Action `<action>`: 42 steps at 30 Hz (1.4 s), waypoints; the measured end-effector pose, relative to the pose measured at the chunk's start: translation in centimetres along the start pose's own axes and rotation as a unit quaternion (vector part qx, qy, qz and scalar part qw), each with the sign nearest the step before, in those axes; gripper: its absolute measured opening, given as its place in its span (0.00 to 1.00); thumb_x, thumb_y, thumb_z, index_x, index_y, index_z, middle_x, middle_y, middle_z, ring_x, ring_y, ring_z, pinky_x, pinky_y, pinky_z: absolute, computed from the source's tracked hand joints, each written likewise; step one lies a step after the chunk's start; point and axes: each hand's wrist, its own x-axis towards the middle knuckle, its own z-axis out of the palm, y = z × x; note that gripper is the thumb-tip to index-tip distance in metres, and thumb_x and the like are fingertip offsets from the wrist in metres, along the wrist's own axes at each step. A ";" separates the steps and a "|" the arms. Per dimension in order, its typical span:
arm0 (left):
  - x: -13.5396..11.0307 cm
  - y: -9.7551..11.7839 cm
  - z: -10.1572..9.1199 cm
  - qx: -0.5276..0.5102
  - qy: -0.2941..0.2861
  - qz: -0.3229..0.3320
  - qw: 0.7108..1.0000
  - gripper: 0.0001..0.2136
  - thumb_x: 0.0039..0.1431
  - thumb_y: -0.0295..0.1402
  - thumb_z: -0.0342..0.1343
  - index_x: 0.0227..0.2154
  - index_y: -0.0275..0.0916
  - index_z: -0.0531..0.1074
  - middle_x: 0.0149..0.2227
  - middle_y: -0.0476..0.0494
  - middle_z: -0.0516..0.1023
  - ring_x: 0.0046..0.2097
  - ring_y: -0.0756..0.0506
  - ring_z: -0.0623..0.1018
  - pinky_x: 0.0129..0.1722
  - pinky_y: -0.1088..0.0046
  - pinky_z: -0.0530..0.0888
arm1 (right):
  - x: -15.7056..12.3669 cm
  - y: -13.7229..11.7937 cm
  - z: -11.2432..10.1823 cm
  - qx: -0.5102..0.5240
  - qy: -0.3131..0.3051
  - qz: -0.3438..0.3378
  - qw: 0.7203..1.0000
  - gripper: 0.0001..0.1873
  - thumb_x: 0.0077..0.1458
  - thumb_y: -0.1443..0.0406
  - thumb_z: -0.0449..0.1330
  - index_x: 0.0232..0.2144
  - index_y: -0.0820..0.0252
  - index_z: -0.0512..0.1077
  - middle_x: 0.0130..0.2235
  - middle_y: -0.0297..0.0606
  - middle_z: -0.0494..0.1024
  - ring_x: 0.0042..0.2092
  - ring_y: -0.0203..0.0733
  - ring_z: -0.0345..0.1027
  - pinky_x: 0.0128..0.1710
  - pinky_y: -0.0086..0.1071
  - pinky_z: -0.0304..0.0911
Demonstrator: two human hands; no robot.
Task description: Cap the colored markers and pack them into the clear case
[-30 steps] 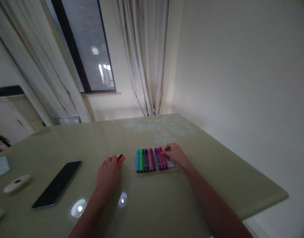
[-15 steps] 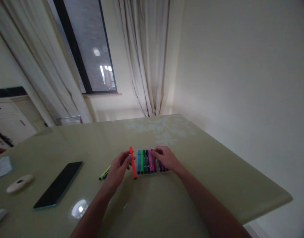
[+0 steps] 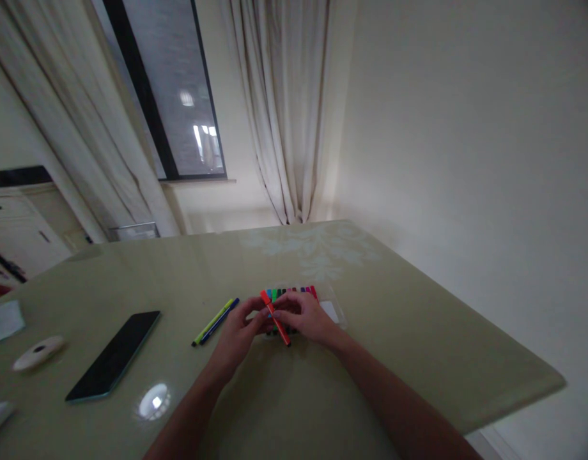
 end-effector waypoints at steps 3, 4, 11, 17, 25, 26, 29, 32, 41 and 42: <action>-0.1 0.1 0.4 0.006 0.000 -0.018 1.000 0.23 0.55 0.47 0.65 0.49 0.38 0.75 0.53 0.37 0.79 0.44 0.39 0.84 0.45 0.62 0.81 | 0.1 -0.3 0.2 0.030 0.012 0.010 0.999 0.18 0.51 0.55 0.70 0.40 0.60 0.78 0.37 0.40 0.83 0.38 0.44 0.77 0.38 0.36 0.72; -0.1 0.1 0.4 0.011 -0.002 -0.022 1.000 0.24 0.55 0.47 0.64 0.50 0.38 0.74 0.54 0.36 0.79 0.44 0.40 0.84 0.44 0.62 0.81 | 0.3 -0.4 0.0 0.046 0.021 0.015 0.999 0.18 0.51 0.55 0.70 0.40 0.60 0.78 0.37 0.40 0.83 0.37 0.43 0.77 0.37 0.35 0.72; 0.7 -1.0 -3.1 0.399 0.145 0.040 0.904 0.17 0.64 0.40 0.50 0.48 0.36 0.74 0.46 0.36 0.79 0.40 0.40 0.81 0.44 0.58 0.77 | 0.6 -0.6 -7.5 -0.001 0.151 0.095 0.984 0.13 0.49 0.63 0.69 0.38 0.62 0.77 0.30 0.37 0.82 0.29 0.36 0.74 0.28 0.26 0.66; -0.3 -1.0 -5.3 0.684 0.153 -0.023 0.713 0.14 0.67 0.34 0.46 0.48 0.36 0.72 0.47 0.34 0.75 0.49 0.35 0.76 0.46 0.59 0.72 | -0.3 0.9 -11.0 -0.104 0.137 0.192 0.966 0.06 0.52 0.68 0.68 0.33 0.64 0.75 0.27 0.39 0.82 0.28 0.38 0.76 0.24 0.25 0.64; -0.2 -1.0 -5.4 0.692 0.120 -0.076 0.708 0.11 0.68 0.31 0.46 0.44 0.35 0.72 0.45 0.34 0.77 0.48 0.38 0.77 0.47 0.65 0.70 | -0.1 2.0 -10.3 -0.184 0.129 0.241 0.944 0.05 0.50 0.70 0.68 0.27 0.62 0.74 0.24 0.36 0.79 0.24 0.36 0.73 0.24 0.25 0.65; -0.2 -1.2 -5.5 0.691 0.117 -0.075 0.709 0.11 0.68 0.31 0.45 0.44 0.35 0.72 0.45 0.34 0.77 0.47 0.38 0.77 0.47 0.65 0.70 | -0.1 2.0 -10.4 -0.218 0.128 0.236 0.938 0.05 0.49 0.70 0.68 0.25 0.62 0.74 0.24 0.37 0.79 0.25 0.36 0.73 0.24 0.26 0.64; 0.0 -1.6 -5.7 0.682 0.117 -0.062 0.719 0.11 0.67 0.32 0.46 0.41 0.35 0.73 0.44 0.33 0.78 0.47 0.37 0.77 0.47 0.64 0.70 | -0.1 2.1 -10.7 -0.325 0.135 0.223 0.909 0.07 0.45 0.69 0.71 0.21 0.61 0.75 0.25 0.38 0.79 0.27 0.38 0.72 0.26 0.28 0.60; 0.5 -1.8 -6.0 0.619 0.135 -0.035 0.773 0.12 0.66 0.33 0.45 0.40 0.36 0.73 0.41 0.33 0.80 0.46 0.36 0.78 0.46 0.61 0.71 | -0.1 2.3 -11.0 -0.352 0.132 0.221 0.900 0.07 0.45 0.67 0.71 0.20 0.60 0.76 0.26 0.39 0.80 0.29 0.39 0.72 0.27 0.29 0.58; 0.9 -0.3 -3.1 0.143 0.083 0.010 0.986 0.23 0.60 0.50 0.55 0.47 0.36 0.75 0.44 0.36 0.83 0.41 0.41 0.81 0.37 0.67 0.75 | 0.5 0.4 -7.3 -0.239 0.140 0.065 0.959 0.10 0.57 0.62 0.64 0.27 0.62 0.77 0.27 0.37 0.79 0.31 0.38 0.72 0.33 0.29 0.63; 0.7 -0.2 -2.5 0.117 0.068 0.011 0.991 0.23 0.61 0.50 0.55 0.48 0.36 0.75 0.45 0.36 0.83 0.41 0.41 0.81 0.38 0.67 0.75 | 0.6 0.0 -6.1 -0.207 0.109 0.042 0.971 0.12 0.58 0.60 0.63 0.28 0.62 0.77 0.28 0.36 0.79 0.31 0.37 0.72 0.33 0.29 0.64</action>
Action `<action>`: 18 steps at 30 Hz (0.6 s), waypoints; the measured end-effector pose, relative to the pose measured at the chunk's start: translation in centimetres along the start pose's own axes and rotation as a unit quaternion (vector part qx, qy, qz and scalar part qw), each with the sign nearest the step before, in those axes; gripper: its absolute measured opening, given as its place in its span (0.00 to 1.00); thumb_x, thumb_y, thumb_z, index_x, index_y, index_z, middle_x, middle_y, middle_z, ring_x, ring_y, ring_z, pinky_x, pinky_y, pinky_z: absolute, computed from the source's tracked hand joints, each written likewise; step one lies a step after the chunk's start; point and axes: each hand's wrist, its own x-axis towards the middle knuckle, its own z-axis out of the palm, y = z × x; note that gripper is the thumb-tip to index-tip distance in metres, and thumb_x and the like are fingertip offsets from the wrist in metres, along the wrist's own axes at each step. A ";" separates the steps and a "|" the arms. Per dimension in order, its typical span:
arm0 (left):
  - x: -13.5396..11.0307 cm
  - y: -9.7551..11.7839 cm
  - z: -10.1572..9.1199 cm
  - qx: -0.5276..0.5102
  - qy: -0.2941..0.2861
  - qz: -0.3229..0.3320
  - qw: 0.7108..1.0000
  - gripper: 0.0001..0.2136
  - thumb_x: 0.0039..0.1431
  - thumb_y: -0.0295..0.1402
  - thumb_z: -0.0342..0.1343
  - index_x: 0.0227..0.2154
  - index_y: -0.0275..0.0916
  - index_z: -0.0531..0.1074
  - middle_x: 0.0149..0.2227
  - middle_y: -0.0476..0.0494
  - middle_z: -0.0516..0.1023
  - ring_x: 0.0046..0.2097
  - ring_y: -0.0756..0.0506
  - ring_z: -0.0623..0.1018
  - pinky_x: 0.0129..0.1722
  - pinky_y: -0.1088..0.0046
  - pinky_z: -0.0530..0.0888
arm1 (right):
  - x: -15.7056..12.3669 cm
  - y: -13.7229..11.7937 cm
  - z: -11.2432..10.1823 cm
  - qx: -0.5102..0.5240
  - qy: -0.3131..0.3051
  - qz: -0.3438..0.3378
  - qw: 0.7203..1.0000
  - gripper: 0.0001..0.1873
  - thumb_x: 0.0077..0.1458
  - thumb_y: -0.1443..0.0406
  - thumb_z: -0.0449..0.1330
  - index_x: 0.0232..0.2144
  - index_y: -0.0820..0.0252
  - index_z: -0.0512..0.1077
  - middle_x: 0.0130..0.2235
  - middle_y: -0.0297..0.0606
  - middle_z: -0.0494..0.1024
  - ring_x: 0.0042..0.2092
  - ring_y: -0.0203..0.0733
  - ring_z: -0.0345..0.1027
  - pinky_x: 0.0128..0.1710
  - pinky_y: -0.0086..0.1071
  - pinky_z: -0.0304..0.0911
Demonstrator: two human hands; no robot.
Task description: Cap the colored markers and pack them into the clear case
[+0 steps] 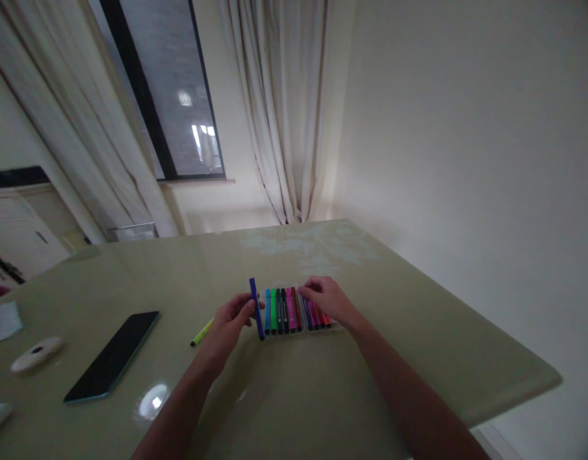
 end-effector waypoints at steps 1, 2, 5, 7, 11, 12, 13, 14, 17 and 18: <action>-0.3 0.2 0.5 -0.021 -0.013 -0.001 1.000 0.22 0.61 0.49 0.56 0.48 0.36 0.75 0.46 0.36 0.83 0.41 0.42 0.81 0.38 0.67 0.75 | -0.3 -0.7 1.0 0.044 -0.027 -0.019 0.998 0.13 0.59 0.57 0.63 0.30 0.61 0.78 0.29 0.36 0.80 0.32 0.37 0.72 0.33 0.29 0.65; -0.5 0.4 0.9 -0.039 -0.026 -0.003 0.999 0.22 0.60 0.49 0.57 0.48 0.37 0.75 0.46 0.36 0.83 0.42 0.42 0.82 0.39 0.67 0.76 | -0.6 -1.3 1.9 0.087 -0.057 -0.024 0.994 0.14 0.59 0.55 0.63 0.32 0.61 0.78 0.30 0.36 0.80 0.31 0.37 0.71 0.32 0.29 0.65; -1.1 0.8 2.0 -0.072 -0.066 -0.014 0.995 0.21 0.58 0.48 0.60 0.47 0.37 0.75 0.48 0.37 0.82 0.43 0.41 0.82 0.42 0.64 0.78 | -1.5 -2.5 4.0 0.176 -0.097 -0.011 0.979 0.16 0.56 0.52 0.66 0.38 0.59 0.78 0.33 0.36 0.80 0.31 0.38 0.72 0.28 0.29 0.67; -1.2 0.9 2.4 -0.091 -0.084 -0.017 0.992 0.21 0.57 0.49 0.62 0.45 0.38 0.75 0.49 0.38 0.82 0.44 0.40 0.82 0.44 0.63 0.78 | -1.8 -2.6 4.7 0.203 -0.099 0.000 0.974 0.16 0.54 0.54 0.68 0.40 0.58 0.78 0.34 0.36 0.81 0.32 0.39 0.74 0.29 0.29 0.68; -1.4 0.7 2.7 -0.120 -0.058 -0.041 0.990 0.22 0.52 0.50 0.66 0.43 0.39 0.73 0.41 0.41 0.83 0.40 0.41 0.83 0.43 0.61 0.80 | -1.9 -2.2 5.0 0.231 -0.111 0.019 0.966 0.19 0.49 0.58 0.71 0.42 0.59 0.78 0.34 0.37 0.81 0.34 0.40 0.75 0.30 0.30 0.69; -1.4 0.7 2.8 -0.121 -0.048 -0.049 0.990 0.23 0.51 0.50 0.67 0.42 0.39 0.73 0.40 0.41 0.83 0.40 0.41 0.84 0.42 0.61 0.80 | -1.9 -2.2 5.0 0.233 -0.114 0.022 0.966 0.19 0.48 0.58 0.72 0.42 0.59 0.78 0.34 0.37 0.82 0.34 0.40 0.75 0.30 0.30 0.68; -1.3 0.7 2.8 -0.119 -0.042 -0.054 0.991 0.23 0.50 0.50 0.67 0.41 0.39 0.72 0.39 0.42 0.83 0.39 0.41 0.84 0.42 0.61 0.80 | -1.9 -2.1 5.0 0.232 -0.115 0.024 0.966 0.19 0.48 0.58 0.72 0.42 0.59 0.78 0.34 0.37 0.81 0.34 0.40 0.75 0.29 0.29 0.68; -1.3 0.7 2.8 -0.114 -0.042 -0.057 0.991 0.22 0.50 0.50 0.67 0.39 0.39 0.73 0.39 0.42 0.83 0.40 0.41 0.84 0.42 0.61 0.80 | -1.8 -2.1 5.0 0.232 -0.113 0.027 0.966 0.18 0.48 0.58 0.71 0.41 0.59 0.79 0.34 0.37 0.81 0.34 0.40 0.75 0.29 0.29 0.68; -1.0 0.7 2.5 -0.085 -0.062 -0.046 0.993 0.20 0.51 0.49 0.66 0.37 0.38 0.75 0.38 0.40 0.84 0.41 0.40 0.83 0.43 0.61 0.79 | -1.5 -2.0 4.5 0.243 -0.106 0.044 0.963 0.17 0.49 0.56 0.70 0.39 0.60 0.79 0.34 0.37 0.81 0.32 0.39 0.74 0.28 0.29 0.67; -0.8 0.6 2.2 -0.067 -0.061 -0.038 0.995 0.19 0.52 0.49 0.64 0.37 0.38 0.75 0.38 0.40 0.84 0.41 0.39 0.83 0.43 0.61 0.79 | -1.3 -1.9 4.0 0.250 -0.102 0.052 0.962 0.17 0.49 0.56 0.70 0.39 0.60 0.79 0.34 0.37 0.81 0.31 0.38 0.73 0.28 0.29 0.67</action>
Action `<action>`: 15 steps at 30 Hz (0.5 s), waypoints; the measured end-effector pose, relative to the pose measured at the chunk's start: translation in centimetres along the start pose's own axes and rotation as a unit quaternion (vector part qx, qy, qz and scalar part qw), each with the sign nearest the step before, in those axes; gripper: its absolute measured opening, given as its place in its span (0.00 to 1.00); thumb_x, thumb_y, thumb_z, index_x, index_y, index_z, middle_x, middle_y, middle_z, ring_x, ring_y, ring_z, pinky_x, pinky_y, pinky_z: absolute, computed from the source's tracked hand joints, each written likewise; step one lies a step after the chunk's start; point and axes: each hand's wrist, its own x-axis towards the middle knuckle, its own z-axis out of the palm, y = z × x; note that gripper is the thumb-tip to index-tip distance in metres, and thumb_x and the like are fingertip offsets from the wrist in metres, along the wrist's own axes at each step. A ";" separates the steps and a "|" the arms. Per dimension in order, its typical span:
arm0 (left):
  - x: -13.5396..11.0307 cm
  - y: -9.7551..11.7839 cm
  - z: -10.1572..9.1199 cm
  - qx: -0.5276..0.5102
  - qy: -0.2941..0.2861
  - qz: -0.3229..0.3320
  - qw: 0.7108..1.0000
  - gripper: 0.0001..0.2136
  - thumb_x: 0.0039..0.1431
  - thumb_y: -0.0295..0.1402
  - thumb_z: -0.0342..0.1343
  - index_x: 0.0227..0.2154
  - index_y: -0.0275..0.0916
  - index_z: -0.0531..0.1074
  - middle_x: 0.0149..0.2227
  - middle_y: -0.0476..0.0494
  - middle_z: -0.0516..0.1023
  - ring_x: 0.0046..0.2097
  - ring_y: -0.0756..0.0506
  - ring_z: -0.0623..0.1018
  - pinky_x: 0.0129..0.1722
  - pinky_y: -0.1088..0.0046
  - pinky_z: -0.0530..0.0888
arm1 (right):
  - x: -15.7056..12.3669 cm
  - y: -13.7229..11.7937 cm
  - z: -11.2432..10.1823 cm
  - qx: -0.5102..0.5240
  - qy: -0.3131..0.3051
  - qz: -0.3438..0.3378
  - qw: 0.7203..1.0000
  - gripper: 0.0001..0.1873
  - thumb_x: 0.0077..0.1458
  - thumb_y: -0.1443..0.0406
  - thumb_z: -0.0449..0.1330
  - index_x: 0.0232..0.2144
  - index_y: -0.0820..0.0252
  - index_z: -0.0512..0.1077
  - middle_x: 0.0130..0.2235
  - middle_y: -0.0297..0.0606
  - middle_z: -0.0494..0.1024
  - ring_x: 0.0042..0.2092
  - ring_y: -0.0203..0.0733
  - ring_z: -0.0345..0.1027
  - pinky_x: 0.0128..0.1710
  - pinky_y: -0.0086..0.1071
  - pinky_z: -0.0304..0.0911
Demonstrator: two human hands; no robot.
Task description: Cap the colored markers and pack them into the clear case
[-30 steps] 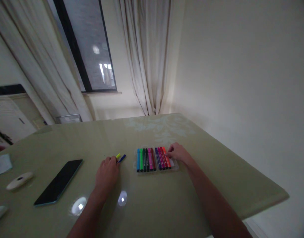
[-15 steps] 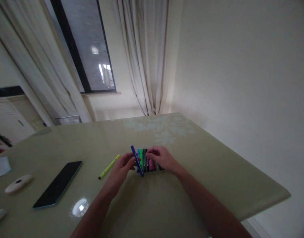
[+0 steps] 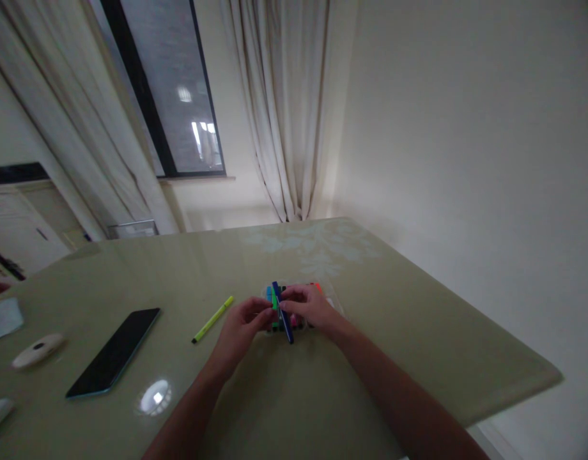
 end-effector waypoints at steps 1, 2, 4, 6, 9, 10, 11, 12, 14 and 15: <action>0.2 -0.1 -0.5 0.028 0.011 0.010 1.000 0.18 0.54 0.49 0.63 0.38 0.38 0.75 0.38 0.40 0.84 0.41 0.39 0.83 0.42 0.61 0.79 | 0.1 -0.2 -0.7 0.006 0.009 0.005 1.000 0.17 0.49 0.57 0.69 0.39 0.60 0.79 0.34 0.37 0.81 0.31 0.37 0.73 0.29 0.29 0.67; 0.4 -0.2 -1.1 0.069 0.033 0.021 0.997 0.18 0.56 0.48 0.61 0.39 0.38 0.75 0.39 0.40 0.84 0.41 0.39 0.83 0.42 0.61 0.78 | 0.2 -0.4 -1.5 0.008 0.024 0.010 1.000 0.16 0.49 0.58 0.69 0.39 0.61 0.80 0.35 0.37 0.81 0.31 0.37 0.73 0.30 0.29 0.67; 0.6 -0.6 -2.5 0.195 0.103 0.045 0.974 0.15 0.60 0.45 0.56 0.41 0.38 0.75 0.39 0.39 0.83 0.40 0.39 0.82 0.42 0.60 0.77 | 0.3 -0.9 -3.5 -0.004 0.068 0.018 0.997 0.14 0.49 0.60 0.69 0.38 0.61 0.79 0.36 0.38 0.82 0.34 0.37 0.74 0.33 0.29 0.67; 0.7 -1.1 -4.1 0.370 0.172 0.061 0.911 0.14 0.64 0.40 0.50 0.43 0.38 0.75 0.43 0.37 0.82 0.43 0.38 0.80 0.47 0.58 0.74 | 0.3 -1.2 -5.6 -0.033 0.100 0.045 0.993 0.13 0.50 0.62 0.68 0.39 0.61 0.79 0.37 0.39 0.83 0.35 0.37 0.74 0.33 0.28 0.66; 0.3 -1.5 -5.6 0.561 0.192 0.044 0.804 0.16 0.66 0.36 0.46 0.48 0.36 0.74 0.50 0.33 0.78 0.51 0.34 0.76 0.52 0.55 0.71 | 0.2 -1.2 -8.1 -0.070 0.121 0.083 0.987 0.10 0.53 0.64 0.65 0.38 0.62 0.78 0.37 0.41 0.83 0.35 0.36 0.75 0.31 0.26 0.63; 0.1 -1.5 -5.9 0.594 0.189 0.026 0.781 0.16 0.67 0.36 0.46 0.50 0.36 0.73 0.51 0.32 0.77 0.52 0.33 0.75 0.51 0.55 0.71 | 0.1 -1.1 -8.7 -0.082 0.124 0.092 0.985 0.09 0.53 0.65 0.65 0.37 0.63 0.78 0.36 0.41 0.83 0.35 0.36 0.76 0.30 0.25 0.62; 0.0 -1.6 -6.1 0.615 0.186 0.006 0.766 0.17 0.67 0.36 0.46 0.52 0.36 0.72 0.52 0.32 0.76 0.53 0.32 0.75 0.50 0.55 0.71 | 0.0 -1.0 -9.1 -0.095 0.125 0.100 0.983 0.08 0.53 0.65 0.65 0.36 0.63 0.77 0.35 0.41 0.83 0.34 0.37 0.76 0.29 0.25 0.61; -0.2 -1.6 -6.1 0.628 0.182 -0.013 0.757 0.18 0.67 0.36 0.45 0.53 0.36 0.71 0.53 0.31 0.76 0.53 0.32 0.75 0.49 0.55 0.71 | 0.0 -0.9 -9.4 -0.110 0.125 0.106 0.980 0.08 0.53 0.65 0.66 0.36 0.64 0.78 0.34 0.41 0.83 0.34 0.37 0.76 0.28 0.25 0.60; -0.3 -1.6 -6.1 0.637 0.169 -0.039 0.751 0.18 0.68 0.36 0.45 0.55 0.36 0.70 0.53 0.31 0.75 0.53 0.32 0.75 0.48 0.56 0.72 | -0.1 -0.7 -9.8 -0.143 0.119 0.117 0.975 0.08 0.53 0.64 0.67 0.34 0.64 0.78 0.32 0.40 0.83 0.33 0.38 0.77 0.26 0.24 0.59; -0.2 -1.6 -6.1 0.636 0.162 -0.048 0.753 0.18 0.68 0.36 0.44 0.55 0.36 0.70 0.53 0.31 0.75 0.53 0.32 0.75 0.48 0.56 0.72 | -0.2 -0.7 -9.9 -0.160 0.115 0.123 0.973 0.08 0.53 0.63 0.68 0.33 0.64 0.79 0.31 0.40 0.83 0.33 0.39 0.77 0.25 0.24 0.59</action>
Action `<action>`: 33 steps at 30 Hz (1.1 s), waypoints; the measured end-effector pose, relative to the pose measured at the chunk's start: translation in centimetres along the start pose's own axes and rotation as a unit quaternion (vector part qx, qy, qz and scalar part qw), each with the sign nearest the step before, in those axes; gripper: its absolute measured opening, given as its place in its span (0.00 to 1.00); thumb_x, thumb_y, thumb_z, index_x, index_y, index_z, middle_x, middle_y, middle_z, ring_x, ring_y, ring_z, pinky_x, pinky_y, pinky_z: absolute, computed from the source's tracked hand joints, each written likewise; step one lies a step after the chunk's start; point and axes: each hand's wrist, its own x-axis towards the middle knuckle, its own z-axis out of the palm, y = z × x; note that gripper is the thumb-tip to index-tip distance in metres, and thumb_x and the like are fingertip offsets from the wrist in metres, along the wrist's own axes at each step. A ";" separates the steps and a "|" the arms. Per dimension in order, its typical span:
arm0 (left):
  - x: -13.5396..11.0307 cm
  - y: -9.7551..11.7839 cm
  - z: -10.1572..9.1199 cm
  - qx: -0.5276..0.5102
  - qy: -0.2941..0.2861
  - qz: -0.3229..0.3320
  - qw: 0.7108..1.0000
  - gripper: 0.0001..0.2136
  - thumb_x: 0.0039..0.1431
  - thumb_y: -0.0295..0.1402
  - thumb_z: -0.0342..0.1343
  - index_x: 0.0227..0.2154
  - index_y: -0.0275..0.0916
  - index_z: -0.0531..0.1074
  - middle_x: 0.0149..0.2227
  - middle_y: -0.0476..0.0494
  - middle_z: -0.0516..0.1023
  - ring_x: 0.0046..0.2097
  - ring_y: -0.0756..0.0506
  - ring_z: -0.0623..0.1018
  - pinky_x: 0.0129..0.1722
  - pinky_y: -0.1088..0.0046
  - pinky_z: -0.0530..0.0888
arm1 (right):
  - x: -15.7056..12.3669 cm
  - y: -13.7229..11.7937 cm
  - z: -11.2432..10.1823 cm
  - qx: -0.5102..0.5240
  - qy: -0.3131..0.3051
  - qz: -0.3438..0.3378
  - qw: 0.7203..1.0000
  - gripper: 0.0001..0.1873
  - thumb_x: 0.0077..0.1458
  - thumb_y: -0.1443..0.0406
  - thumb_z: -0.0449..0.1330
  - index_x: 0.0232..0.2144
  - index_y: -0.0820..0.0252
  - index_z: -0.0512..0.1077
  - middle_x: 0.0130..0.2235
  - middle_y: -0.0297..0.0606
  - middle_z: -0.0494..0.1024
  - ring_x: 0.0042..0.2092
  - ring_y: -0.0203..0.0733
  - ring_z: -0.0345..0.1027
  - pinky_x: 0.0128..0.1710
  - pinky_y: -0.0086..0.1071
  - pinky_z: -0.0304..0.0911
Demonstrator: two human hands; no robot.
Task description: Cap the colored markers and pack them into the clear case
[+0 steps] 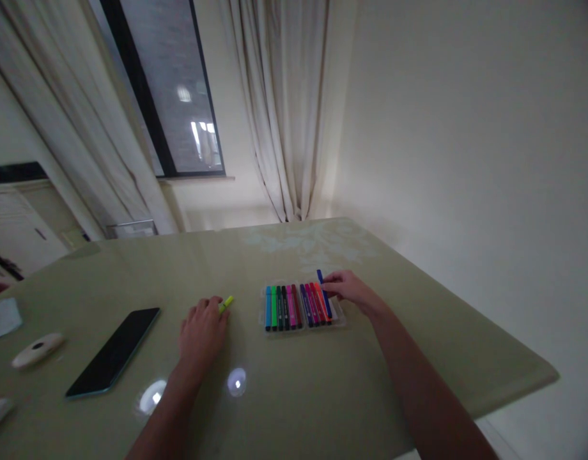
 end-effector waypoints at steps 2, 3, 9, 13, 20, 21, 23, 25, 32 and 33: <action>0.1 0.0 0.0 -0.002 -0.018 -0.001 1.000 0.17 0.69 0.36 0.44 0.54 0.36 0.70 0.52 0.32 0.75 0.53 0.32 0.75 0.47 0.58 0.72 | 0.0 0.1 0.0 -0.034 0.004 0.008 0.999 0.07 0.53 0.64 0.68 0.31 0.64 0.79 0.29 0.40 0.82 0.31 0.39 0.76 0.24 0.24 0.58; 0.1 0.0 0.0 -0.002 -0.025 -0.002 1.000 0.17 0.69 0.35 0.44 0.54 0.36 0.70 0.52 0.32 0.75 0.53 0.32 0.75 0.47 0.58 0.72 | 0.0 0.1 0.0 -0.049 0.008 0.010 0.999 0.06 0.53 0.65 0.68 0.30 0.64 0.79 0.28 0.40 0.82 0.30 0.38 0.76 0.23 0.24 0.58; 0.3 -0.2 0.3 -0.002 -0.030 0.005 1.000 0.16 0.70 0.35 0.43 0.53 0.37 0.71 0.51 0.34 0.76 0.52 0.34 0.75 0.48 0.60 0.71 | 0.4 0.6 0.3 -0.075 0.038 0.017 0.996 0.07 0.55 0.64 0.67 0.31 0.64 0.77 0.25 0.39 0.81 0.27 0.37 0.76 0.21 0.23 0.59; 0.4 -0.4 0.5 0.008 -0.024 0.011 1.000 0.16 0.69 0.35 0.44 0.52 0.38 0.71 0.51 0.36 0.76 0.52 0.35 0.76 0.48 0.62 0.72 | 0.5 0.9 0.6 -0.120 0.051 0.020 0.991 0.07 0.53 0.65 0.69 0.30 0.64 0.75 0.25 0.38 0.81 0.27 0.37 0.76 0.22 0.22 0.62; 0.4 -0.4 0.5 -0.005 -0.025 0.008 1.000 0.15 0.69 0.35 0.46 0.52 0.38 0.72 0.50 0.35 0.77 0.52 0.35 0.76 0.49 0.61 0.71 | 0.0 0.3 0.7 -0.176 0.059 0.021 0.982 0.07 0.54 0.64 0.67 0.28 0.63 0.76 0.24 0.39 0.80 0.25 0.39 0.76 0.22 0.24 0.63; 0.4 -0.5 0.5 -0.006 -0.025 0.008 1.000 0.15 0.68 0.35 0.45 0.52 0.38 0.72 0.50 0.35 0.77 0.51 0.35 0.76 0.49 0.61 0.72 | 0.0 0.3 0.6 -0.183 0.058 0.019 0.981 0.07 0.55 0.65 0.67 0.28 0.63 0.76 0.24 0.39 0.80 0.26 0.39 0.76 0.23 0.24 0.63; 0.5 -0.5 0.6 -0.005 -0.020 0.006 1.000 0.16 0.68 0.34 0.45 0.52 0.38 0.72 0.50 0.35 0.77 0.51 0.35 0.76 0.48 0.61 0.72 | 0.1 0.5 0.5 -0.215 0.062 0.009 0.975 0.05 0.54 0.66 0.66 0.27 0.62 0.77 0.25 0.39 0.80 0.27 0.39 0.76 0.25 0.25 0.63; 0.5 -0.6 0.7 -0.005 -0.013 0.007 1.000 0.16 0.68 0.32 0.44 0.51 0.37 0.73 0.49 0.35 0.77 0.51 0.36 0.77 0.48 0.62 0.72 | 0.4 0.8 0.4 -0.268 0.078 -0.002 0.960 0.05 0.53 0.65 0.67 0.27 0.61 0.78 0.28 0.40 0.81 0.31 0.40 0.76 0.28 0.27 0.63; 0.8 -1.2 1.5 -0.038 -0.003 0.023 0.999 0.17 0.67 0.29 0.41 0.46 0.35 0.75 0.45 0.34 0.77 0.48 0.37 0.78 0.49 0.61 0.72 | 0.9 1.8 0.5 -0.337 0.081 0.024 0.938 0.10 0.50 0.59 0.70 0.28 0.59 0.79 0.32 0.43 0.81 0.35 0.44 0.74 0.30 0.29 0.59; 1.0 -1.3 1.6 -0.057 0.006 0.024 0.998 0.17 0.67 0.30 0.41 0.46 0.34 0.75 0.45 0.33 0.77 0.48 0.36 0.78 0.50 0.59 0.72 | 0.9 1.9 0.5 -0.337 0.078 0.025 0.938 0.10 0.51 0.58 0.70 0.28 0.59 0.79 0.32 0.43 0.81 0.34 0.43 0.74 0.30 0.29 0.58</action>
